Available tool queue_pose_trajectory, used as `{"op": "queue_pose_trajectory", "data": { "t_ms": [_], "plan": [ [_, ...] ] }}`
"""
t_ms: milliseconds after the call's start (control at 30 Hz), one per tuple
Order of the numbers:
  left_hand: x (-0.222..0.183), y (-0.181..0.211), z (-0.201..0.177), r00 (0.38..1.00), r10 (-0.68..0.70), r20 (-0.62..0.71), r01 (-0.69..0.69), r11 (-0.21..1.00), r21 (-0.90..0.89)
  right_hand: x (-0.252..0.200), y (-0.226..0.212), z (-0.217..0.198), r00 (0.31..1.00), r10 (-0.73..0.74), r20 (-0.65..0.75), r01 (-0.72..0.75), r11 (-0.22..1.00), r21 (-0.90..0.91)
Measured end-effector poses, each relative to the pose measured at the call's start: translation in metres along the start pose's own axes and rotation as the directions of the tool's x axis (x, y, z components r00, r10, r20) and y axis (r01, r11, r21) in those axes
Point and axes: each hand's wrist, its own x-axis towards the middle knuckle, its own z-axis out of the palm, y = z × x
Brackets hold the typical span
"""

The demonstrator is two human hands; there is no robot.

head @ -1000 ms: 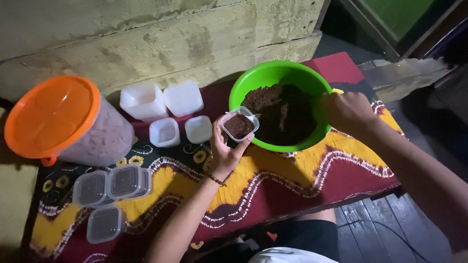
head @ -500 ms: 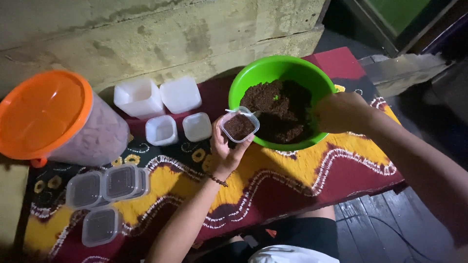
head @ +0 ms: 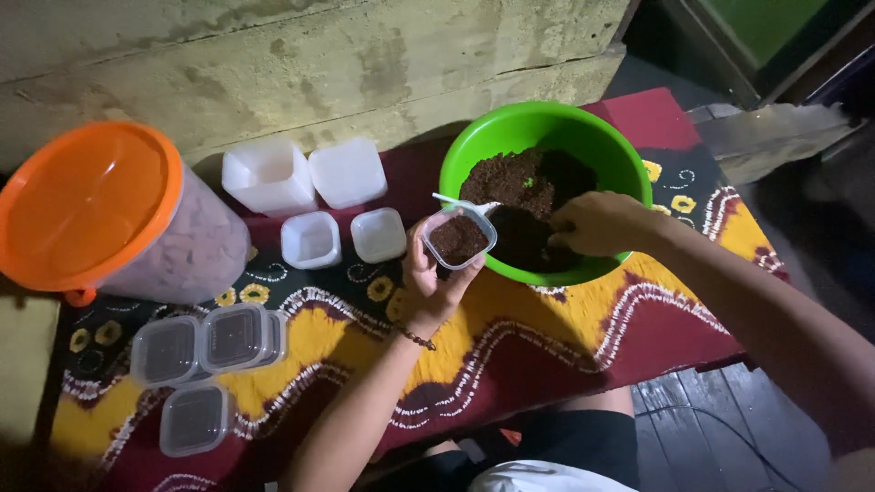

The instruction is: Filling small plastic containers with dark brown granular material using a spoon.

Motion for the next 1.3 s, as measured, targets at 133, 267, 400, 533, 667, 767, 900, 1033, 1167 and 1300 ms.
{"op": "queue_pose_trajectory", "data": {
  "t_ms": [133,267,400,533,667,767,900,1033,1167,1300],
  "plan": [
    [-0.001,-0.001,-0.001,1.0,0.002,0.014,-0.002,1.0,-0.025,0.003,0.002,0.002,0.999,-0.009,-0.032,0.009,1.0,0.004],
    [-0.003,-0.007,-0.002,0.999,0.012,0.035,-0.011,0.999,-0.033,-0.006,0.003,-0.006,0.998,-0.066,-0.001,0.066,0.995,0.079],
    [-0.001,-0.003,-0.004,0.998,0.035,0.045,-0.035,0.999,-0.01,-0.011,0.011,-0.014,0.999,-0.051,-0.011,0.052,0.976,0.209],
    [-0.002,-0.008,-0.004,0.998,0.043,0.038,-0.044,0.999,0.006,-0.004,0.042,-0.01,0.999,-0.027,-0.027,0.035,0.94,0.339],
    [0.001,-0.006,-0.004,0.997,0.062,0.055,-0.064,0.997,0.034,0.0,0.057,-0.014,0.991,0.013,-0.13,0.033,0.938,0.346],
    [0.002,-0.004,-0.006,0.995,0.075,0.062,-0.079,0.995,0.057,0.006,0.059,-0.014,0.993,0.023,-0.12,0.022,0.933,0.36],
    [0.004,0.0,-0.002,0.993,0.104,0.053,-0.108,0.991,0.081,0.013,0.063,-0.014,0.991,0.08,-0.105,-0.031,0.914,0.404],
    [0.005,0.004,-0.005,0.996,0.08,0.037,-0.083,0.992,0.098,0.019,0.075,-0.009,0.984,0.09,-0.154,-0.038,0.95,0.31],
    [0.006,0.001,-0.007,0.995,0.092,0.046,-0.098,0.983,0.156,0.026,0.091,0.01,0.904,0.148,-0.401,-0.195,0.977,-0.081],
    [0.005,0.0,-0.006,0.996,0.086,0.038,-0.091,0.983,0.162,0.056,0.108,0.05,0.761,0.01,-0.648,-0.375,0.822,-0.428]
  ]
}}
